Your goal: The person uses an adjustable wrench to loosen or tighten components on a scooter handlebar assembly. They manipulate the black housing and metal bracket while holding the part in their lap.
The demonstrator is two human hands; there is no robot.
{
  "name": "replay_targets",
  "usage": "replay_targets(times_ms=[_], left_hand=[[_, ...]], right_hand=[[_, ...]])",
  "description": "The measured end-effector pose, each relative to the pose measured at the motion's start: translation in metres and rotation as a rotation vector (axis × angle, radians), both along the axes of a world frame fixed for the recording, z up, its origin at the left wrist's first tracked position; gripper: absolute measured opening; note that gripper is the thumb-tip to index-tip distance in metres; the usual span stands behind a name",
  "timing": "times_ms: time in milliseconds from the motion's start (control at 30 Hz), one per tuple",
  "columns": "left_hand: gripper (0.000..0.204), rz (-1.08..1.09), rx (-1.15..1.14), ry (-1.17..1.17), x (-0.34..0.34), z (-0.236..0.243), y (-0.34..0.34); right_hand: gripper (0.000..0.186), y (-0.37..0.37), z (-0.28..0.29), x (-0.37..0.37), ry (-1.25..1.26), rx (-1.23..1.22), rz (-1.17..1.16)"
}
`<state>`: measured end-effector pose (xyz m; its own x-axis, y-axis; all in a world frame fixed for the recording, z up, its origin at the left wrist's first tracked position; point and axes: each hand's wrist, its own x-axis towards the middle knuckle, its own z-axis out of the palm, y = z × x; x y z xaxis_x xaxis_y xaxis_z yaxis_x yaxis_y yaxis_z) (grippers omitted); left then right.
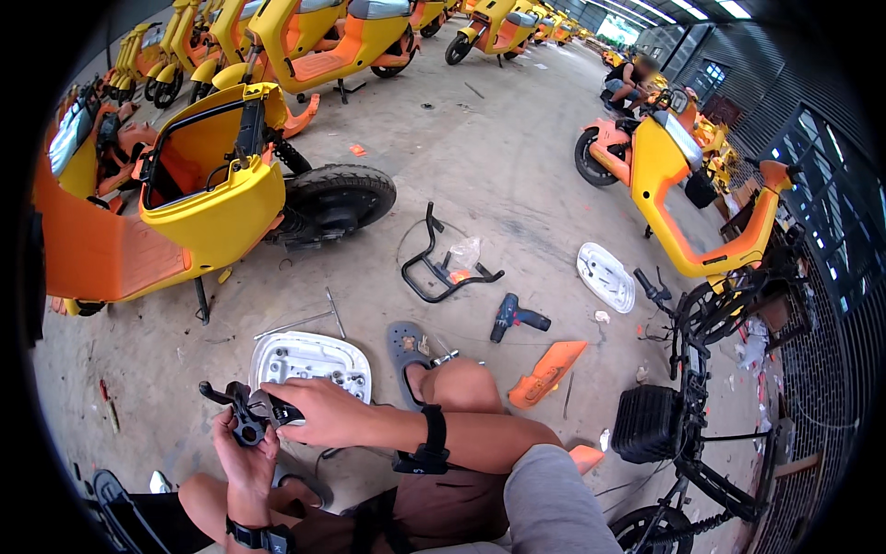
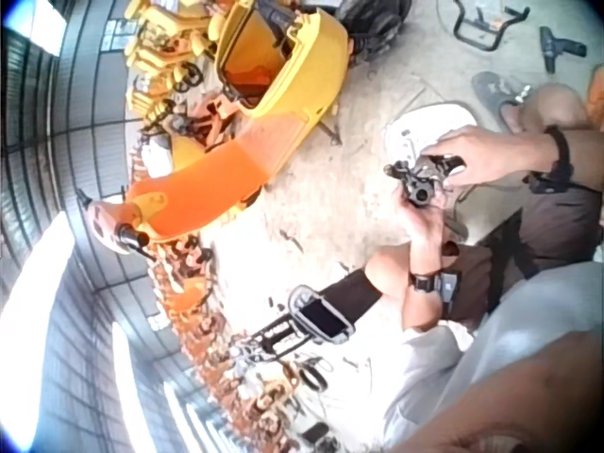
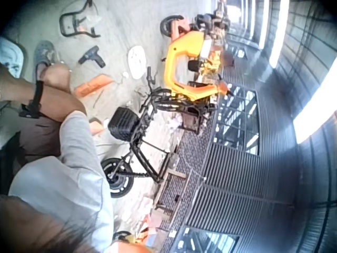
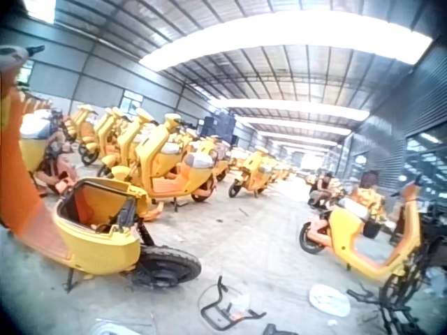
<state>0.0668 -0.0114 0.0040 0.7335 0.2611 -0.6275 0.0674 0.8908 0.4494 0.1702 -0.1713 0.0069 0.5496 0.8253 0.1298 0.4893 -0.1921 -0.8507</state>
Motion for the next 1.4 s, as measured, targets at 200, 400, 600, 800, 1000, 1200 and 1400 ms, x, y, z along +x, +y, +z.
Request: replay_targets(times_ms=[200, 400, 600, 800, 1000, 1200, 1400], left_hand=[[0.038, -0.096, 0.070, -0.094, -0.002, -0.005, -0.002], [0.032, -0.101, 0.141, -0.100, -0.002, -0.020, 0.001], [0.033, -0.088, 0.051, -0.106, -0.003, -0.017, 0.002], [0.030, -0.154, -0.024, -0.083, -0.001, -0.016, -0.006], [0.024, -0.165, -0.049, -0.122, -0.016, -0.019, 0.018], [0.038, -0.265, 0.109, -0.247, -0.013, -0.037, 0.022], [0.026, -0.193, 0.036, -0.151, -0.011, -0.040, 0.022]], right_hand=[[0.066, -0.004, 0.011, 0.000, 0.052, -0.083, -0.023], [0.065, -0.012, 0.002, 0.008, -0.002, -0.084, 0.014], [0.063, -0.010, -0.002, 0.010, 0.035, -0.050, 0.026], [0.066, -0.022, 0.008, 0.005, 0.024, -0.109, -0.019], [0.066, -0.002, 0.007, 0.000, 0.111, -0.164, 0.052], [0.065, -0.002, -0.009, 0.003, 0.170, -0.213, 0.039], [0.067, 0.015, -0.019, 0.001, 0.246, -0.246, 0.000]])
